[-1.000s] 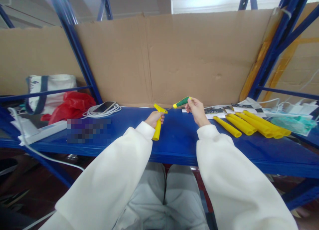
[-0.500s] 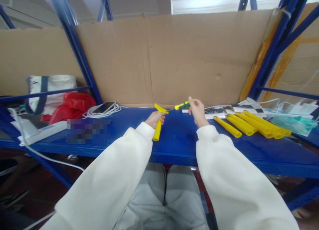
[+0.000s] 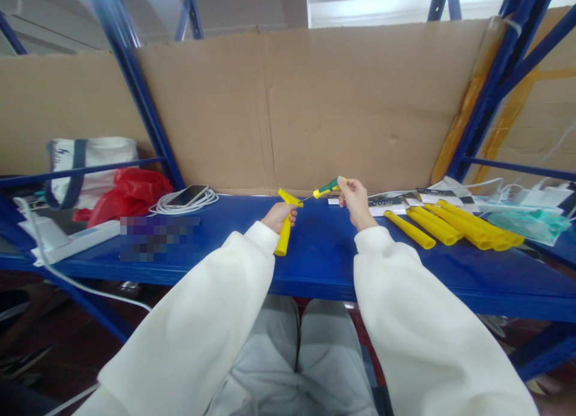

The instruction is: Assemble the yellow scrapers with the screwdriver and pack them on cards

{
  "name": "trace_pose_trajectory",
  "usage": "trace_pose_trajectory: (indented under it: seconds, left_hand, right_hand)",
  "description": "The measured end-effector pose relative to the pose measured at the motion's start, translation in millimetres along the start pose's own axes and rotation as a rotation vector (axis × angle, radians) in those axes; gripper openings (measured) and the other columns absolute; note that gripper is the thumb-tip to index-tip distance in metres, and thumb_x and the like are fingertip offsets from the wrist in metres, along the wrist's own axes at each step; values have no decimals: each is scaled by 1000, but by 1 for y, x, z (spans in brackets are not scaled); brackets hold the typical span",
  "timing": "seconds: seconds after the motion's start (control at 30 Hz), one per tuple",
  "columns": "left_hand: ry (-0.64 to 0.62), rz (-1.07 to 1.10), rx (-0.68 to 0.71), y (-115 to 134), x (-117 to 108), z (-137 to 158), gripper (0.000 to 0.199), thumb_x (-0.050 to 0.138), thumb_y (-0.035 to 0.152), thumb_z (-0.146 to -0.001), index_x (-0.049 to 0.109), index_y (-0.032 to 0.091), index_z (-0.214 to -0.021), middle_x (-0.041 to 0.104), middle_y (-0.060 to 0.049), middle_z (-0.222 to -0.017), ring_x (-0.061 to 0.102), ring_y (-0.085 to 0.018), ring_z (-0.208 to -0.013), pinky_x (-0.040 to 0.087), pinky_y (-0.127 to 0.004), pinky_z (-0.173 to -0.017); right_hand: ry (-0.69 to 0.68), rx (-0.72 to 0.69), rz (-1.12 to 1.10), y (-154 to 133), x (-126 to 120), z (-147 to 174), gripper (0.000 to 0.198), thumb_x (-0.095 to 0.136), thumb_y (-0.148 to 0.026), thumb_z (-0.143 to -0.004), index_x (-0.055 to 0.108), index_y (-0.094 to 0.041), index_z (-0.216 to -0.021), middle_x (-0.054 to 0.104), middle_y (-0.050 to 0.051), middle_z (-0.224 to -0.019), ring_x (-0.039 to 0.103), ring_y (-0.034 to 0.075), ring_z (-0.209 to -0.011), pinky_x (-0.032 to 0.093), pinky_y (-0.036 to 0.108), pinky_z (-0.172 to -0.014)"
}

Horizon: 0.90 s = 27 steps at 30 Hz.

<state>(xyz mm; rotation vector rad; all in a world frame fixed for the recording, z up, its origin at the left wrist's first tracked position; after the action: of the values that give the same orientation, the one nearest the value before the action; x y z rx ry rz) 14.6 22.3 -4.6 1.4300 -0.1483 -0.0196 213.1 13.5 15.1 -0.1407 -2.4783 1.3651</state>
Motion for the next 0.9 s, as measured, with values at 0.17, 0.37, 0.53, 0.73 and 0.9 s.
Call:
trace_pose_trajectory:
  seconds: [0.17,0.37,0.53,0.73,0.9]
  left_hand:
    - [-14,3,2,1,1,1,14,50,4,-90,54,15,-81,40,8,-48,34,-6,-37,26,-19,-43]
    - [-13,3,-2,0,1,0,13,52,5,-89,55,15,-83,40,8,-49,36,-6,-37,28,-19,-44]
    - [-7,-7,6,0,0,-1,13,52,5,-89,54,15,-81,40,8,-48,35,-6,-37,28,-20,-44]
    - [-6,-9,8,0,1,1,16,49,4,-90,53,15,-80,40,8,-48,35,-6,-37,28,-19,-43]
    - [-4,4,2,0,1,1,12,52,5,-90,55,15,-83,40,8,-49,35,-6,-38,28,-19,-44]
  right_hand:
    - [64,1,20,1,-3,-1,48,80,-55,-67,47,-24,-80,49,-10,-48,42,7,-35,33,18,-33]
    - [16,-19,35,2,-3,-2,46,76,-60,-71,55,-22,-84,48,-8,-46,43,8,-35,30,19,-34]
    - [-81,11,-31,-1,0,0,37,72,-55,-78,56,-22,-86,53,-7,-50,50,9,-41,37,19,-38]
    - [-35,-18,-2,-3,0,1,40,77,-54,-74,54,-22,-80,48,-9,-48,45,7,-38,35,18,-36]
    - [41,-9,9,0,-4,-1,41,77,-51,-74,46,-23,-75,49,-9,-48,43,7,-35,33,18,-34]
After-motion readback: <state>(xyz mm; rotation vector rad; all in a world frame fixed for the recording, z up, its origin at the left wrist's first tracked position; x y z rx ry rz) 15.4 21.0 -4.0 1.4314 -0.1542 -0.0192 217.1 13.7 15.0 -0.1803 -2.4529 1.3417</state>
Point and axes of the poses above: each hand's wrist, its own z-axis away from the middle knuckle, its own x-axis out of the palm, y = z × x, the point moved 3 cm from there along -z, towards the middle knuckle
